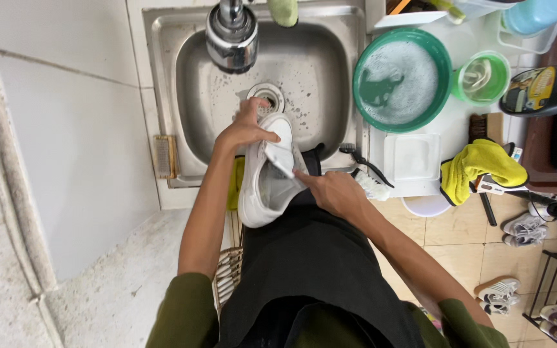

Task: The person scrubs a white sneaker with a brush and soapy water in a sink, then wipes it with a yellow cloth. They repeat the process by scrubbing the shoe again with the brush and wiping it with the cloth.

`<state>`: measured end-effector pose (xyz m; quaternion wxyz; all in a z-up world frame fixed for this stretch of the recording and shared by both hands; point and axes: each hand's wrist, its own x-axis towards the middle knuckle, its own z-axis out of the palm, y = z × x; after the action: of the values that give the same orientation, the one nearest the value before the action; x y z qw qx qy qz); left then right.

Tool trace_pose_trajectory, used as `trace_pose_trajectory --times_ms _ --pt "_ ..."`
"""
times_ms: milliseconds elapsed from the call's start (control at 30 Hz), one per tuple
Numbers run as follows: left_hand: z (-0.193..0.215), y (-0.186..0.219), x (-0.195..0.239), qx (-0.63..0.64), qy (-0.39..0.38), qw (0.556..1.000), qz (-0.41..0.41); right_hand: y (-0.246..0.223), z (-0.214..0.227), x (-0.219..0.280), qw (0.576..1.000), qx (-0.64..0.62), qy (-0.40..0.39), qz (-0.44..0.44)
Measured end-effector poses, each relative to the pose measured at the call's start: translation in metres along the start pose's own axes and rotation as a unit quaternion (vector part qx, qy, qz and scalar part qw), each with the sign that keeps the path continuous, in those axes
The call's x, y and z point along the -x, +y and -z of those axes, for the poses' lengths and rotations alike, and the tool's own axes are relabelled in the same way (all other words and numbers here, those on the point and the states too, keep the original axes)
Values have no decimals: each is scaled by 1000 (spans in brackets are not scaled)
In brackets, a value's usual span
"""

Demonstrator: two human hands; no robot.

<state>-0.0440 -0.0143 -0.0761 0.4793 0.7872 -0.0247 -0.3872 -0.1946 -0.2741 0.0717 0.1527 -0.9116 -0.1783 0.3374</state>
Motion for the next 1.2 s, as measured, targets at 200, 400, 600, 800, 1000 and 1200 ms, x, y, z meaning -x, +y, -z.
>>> trace_pose_trajectory --times_ms 200,400,600,800,1000,1200 --pt "-28 52 27 57 -45 997 -17 35 -116 -41 996 31 11 -86" --pt "-26 17 29 173 68 983 9 -19 -10 23 998 10 -11 -59" --pt "5 30 30 21 60 996 67 -6 -58 -26 996 49 26 -70" --pt "7 85 71 -164 10 970 178 -33 -40 -7 995 92 21 -22" --pt "9 66 86 -194 -25 967 165 -13 -64 10 996 60 38 -57" --pt "13 67 92 -170 -5 971 166 -32 -32 29 997 23 19 -73"
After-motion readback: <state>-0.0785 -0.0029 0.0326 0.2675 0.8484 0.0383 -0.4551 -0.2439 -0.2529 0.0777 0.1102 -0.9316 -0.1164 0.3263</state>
